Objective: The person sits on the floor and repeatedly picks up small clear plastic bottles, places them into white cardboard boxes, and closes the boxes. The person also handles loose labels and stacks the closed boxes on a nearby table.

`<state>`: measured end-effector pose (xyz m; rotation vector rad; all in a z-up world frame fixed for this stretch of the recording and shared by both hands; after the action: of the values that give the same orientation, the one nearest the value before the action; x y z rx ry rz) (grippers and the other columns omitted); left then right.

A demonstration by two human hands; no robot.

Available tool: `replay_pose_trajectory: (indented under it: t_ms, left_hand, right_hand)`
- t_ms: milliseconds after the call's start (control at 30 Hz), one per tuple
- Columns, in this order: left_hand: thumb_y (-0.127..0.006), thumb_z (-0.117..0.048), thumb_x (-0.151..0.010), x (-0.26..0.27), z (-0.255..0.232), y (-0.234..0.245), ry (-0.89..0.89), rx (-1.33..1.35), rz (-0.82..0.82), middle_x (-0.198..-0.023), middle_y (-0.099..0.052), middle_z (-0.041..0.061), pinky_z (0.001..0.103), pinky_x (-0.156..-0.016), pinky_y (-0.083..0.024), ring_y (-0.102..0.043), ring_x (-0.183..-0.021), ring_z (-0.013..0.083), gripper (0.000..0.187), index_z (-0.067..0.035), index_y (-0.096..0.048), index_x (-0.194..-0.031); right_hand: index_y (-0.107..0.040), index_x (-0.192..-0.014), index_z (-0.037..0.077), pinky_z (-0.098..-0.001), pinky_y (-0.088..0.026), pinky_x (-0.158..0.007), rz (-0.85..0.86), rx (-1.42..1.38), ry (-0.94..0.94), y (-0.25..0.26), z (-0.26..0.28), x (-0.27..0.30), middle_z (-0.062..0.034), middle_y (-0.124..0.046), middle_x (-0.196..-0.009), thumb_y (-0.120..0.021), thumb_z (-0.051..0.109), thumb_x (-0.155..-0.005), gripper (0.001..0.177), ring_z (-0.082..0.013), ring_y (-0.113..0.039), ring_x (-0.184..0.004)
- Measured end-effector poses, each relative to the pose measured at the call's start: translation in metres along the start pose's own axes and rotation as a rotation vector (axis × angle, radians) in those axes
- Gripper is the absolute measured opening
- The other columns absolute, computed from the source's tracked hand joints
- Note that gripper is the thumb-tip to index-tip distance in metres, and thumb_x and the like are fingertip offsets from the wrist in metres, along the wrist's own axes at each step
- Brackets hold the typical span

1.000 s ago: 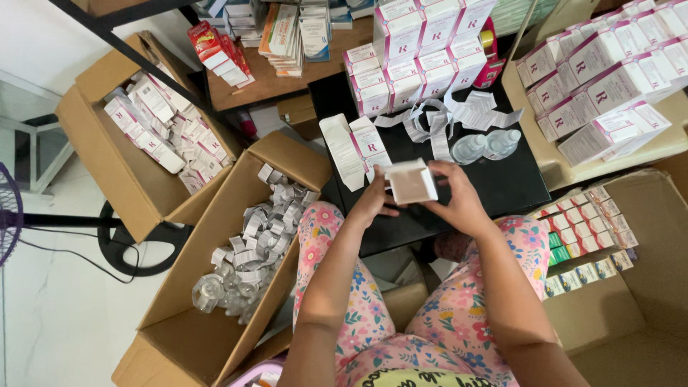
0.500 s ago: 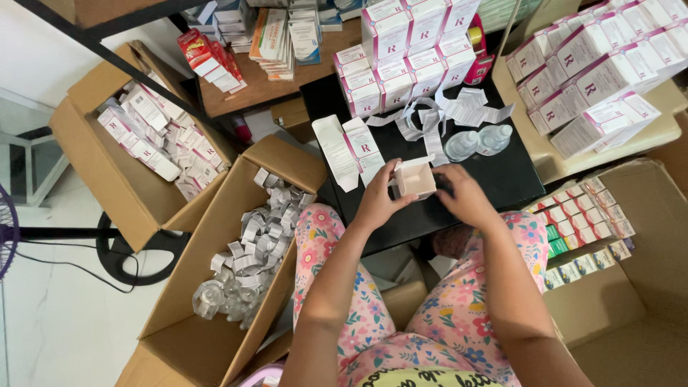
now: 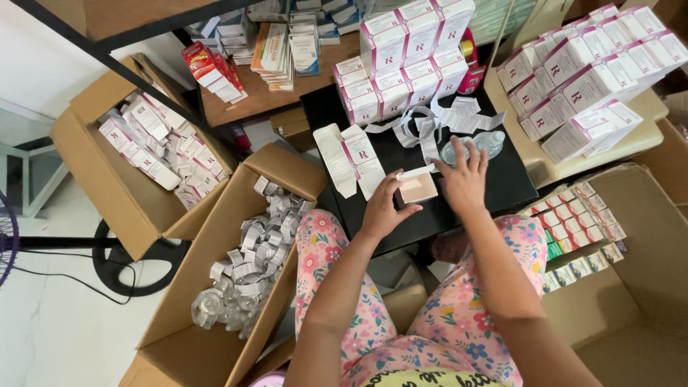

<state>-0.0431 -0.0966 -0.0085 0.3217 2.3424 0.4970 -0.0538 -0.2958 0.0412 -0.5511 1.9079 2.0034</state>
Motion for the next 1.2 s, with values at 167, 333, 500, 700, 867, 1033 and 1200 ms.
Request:
replay_pose_trajectory:
  t_ms: [167, 333, 500, 700, 867, 1033, 1200]
  left_hand:
    - [-0.088, -0.042, -0.081, -0.002, -0.01, 0.0, 0.016, 0.015, 0.033, -0.16, -0.039, 0.023, 0.049, -0.111, -0.051, -0.053, -0.137, 0.0447, 0.082, -0.015, -0.036, -0.138]
    - [-0.088, -0.048, -0.072, -0.006, -0.029, 0.012, -0.09, -0.136, -0.139, -0.157, -0.024, 0.031, 0.062, -0.115, -0.038, -0.037, -0.14, 0.0558, 0.087, -0.013, -0.039, -0.134]
    - [-0.086, -0.042, -0.09, 0.003, -0.061, -0.001, -0.366, -0.319, -0.201, -0.143, -0.034, 0.016, 0.057, -0.111, -0.042, -0.045, -0.132, 0.041, 0.057, -0.016, -0.05, -0.125]
    - [-0.074, -0.015, -0.103, -0.018, -0.103, -0.077, -0.104, -0.04, 0.211, -0.142, -0.053, 0.01, 0.043, -0.112, -0.049, -0.054, -0.131, 0.03, 0.038, -0.013, -0.056, -0.137]
    - [-0.072, -0.005, -0.086, -0.076, -0.101, -0.125, 0.229, -0.066, -0.068, -0.148, -0.039, 0.03, 0.055, -0.112, -0.038, -0.043, -0.132, 0.0504, 0.055, 0.003, -0.049, -0.135]
    - [-0.074, -0.007, -0.081, -0.101, -0.064, -0.154, 0.386, -0.076, -0.313, -0.144, -0.044, 0.03, 0.054, -0.113, -0.033, -0.041, -0.133, 0.0505, 0.064, 0.008, -0.046, -0.136]
    - [-0.077, -0.009, -0.082, -0.093, -0.029, -0.169, 0.499, -0.08, -0.263, -0.136, -0.055, 0.024, 0.05, -0.111, -0.037, -0.046, -0.131, 0.0442, 0.054, 0.001, -0.054, -0.13]
  right_hand:
    - [-0.077, -0.096, 0.018, -0.0609, -0.022, -0.123, -0.032, 0.029, -0.053, -0.024, -0.003, 0.011, -0.0099, -0.049, -0.159, -0.077, 0.021, -0.089, 0.008, -0.0356, -0.037, -0.15]
    - [-0.072, -0.101, 0.005, -0.05, -0.048, -0.1, -0.178, -0.406, -0.264, -0.022, -0.041, 0.033, -0.0148, -0.066, -0.125, -0.076, 0.008, -0.089, 0.013, -0.0388, -0.058, -0.116]
    - [-0.064, -0.115, 0.006, -0.0286, -0.052, -0.074, -0.305, -1.328, -0.767, -0.027, -0.103, 0.056, -0.0095, -0.068, -0.103, -0.065, -0.001, -0.109, 0.009, -0.015, -0.063, -0.079]
    - [-0.058, -0.125, 0.009, -0.0277, -0.054, -0.068, -0.584, -1.713, -0.873, -0.008, -0.138, 0.062, -0.0065, -0.066, -0.096, -0.058, -0.004, -0.1, 0.028, -0.0148, -0.064, -0.074]
    - [-0.064, -0.121, 0.0, -0.0278, -0.055, -0.077, -0.706, -1.887, -0.921, -0.006, -0.163, 0.062, -0.0099, -0.069, -0.104, -0.058, -0.005, -0.1, 0.022, -0.0165, -0.068, -0.085]
    - [-0.066, -0.118, 0.0, -0.0278, -0.056, -0.081, -0.694, -1.751, -0.9, -0.031, -0.186, 0.079, -0.009, -0.069, -0.1, -0.062, -0.007, -0.098, 0.021, -0.0166, -0.068, -0.086]
    - [-0.069, -0.101, -0.005, -0.0262, -0.048, -0.087, -0.664, -1.134, -0.662, -0.02, -0.182, 0.072, -0.0089, -0.061, -0.102, -0.076, -0.004, -0.101, 0.008, -0.0167, -0.059, -0.094]
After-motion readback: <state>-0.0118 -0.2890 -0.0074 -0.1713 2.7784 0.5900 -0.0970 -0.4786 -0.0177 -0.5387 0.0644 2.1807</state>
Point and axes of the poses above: each hand's wrist, its own x-axis away from the middle knuckle, its own y-axis out of the back of the hand, z = x × y, the point moved 4 cm from there along -x, towards the middle knuckle
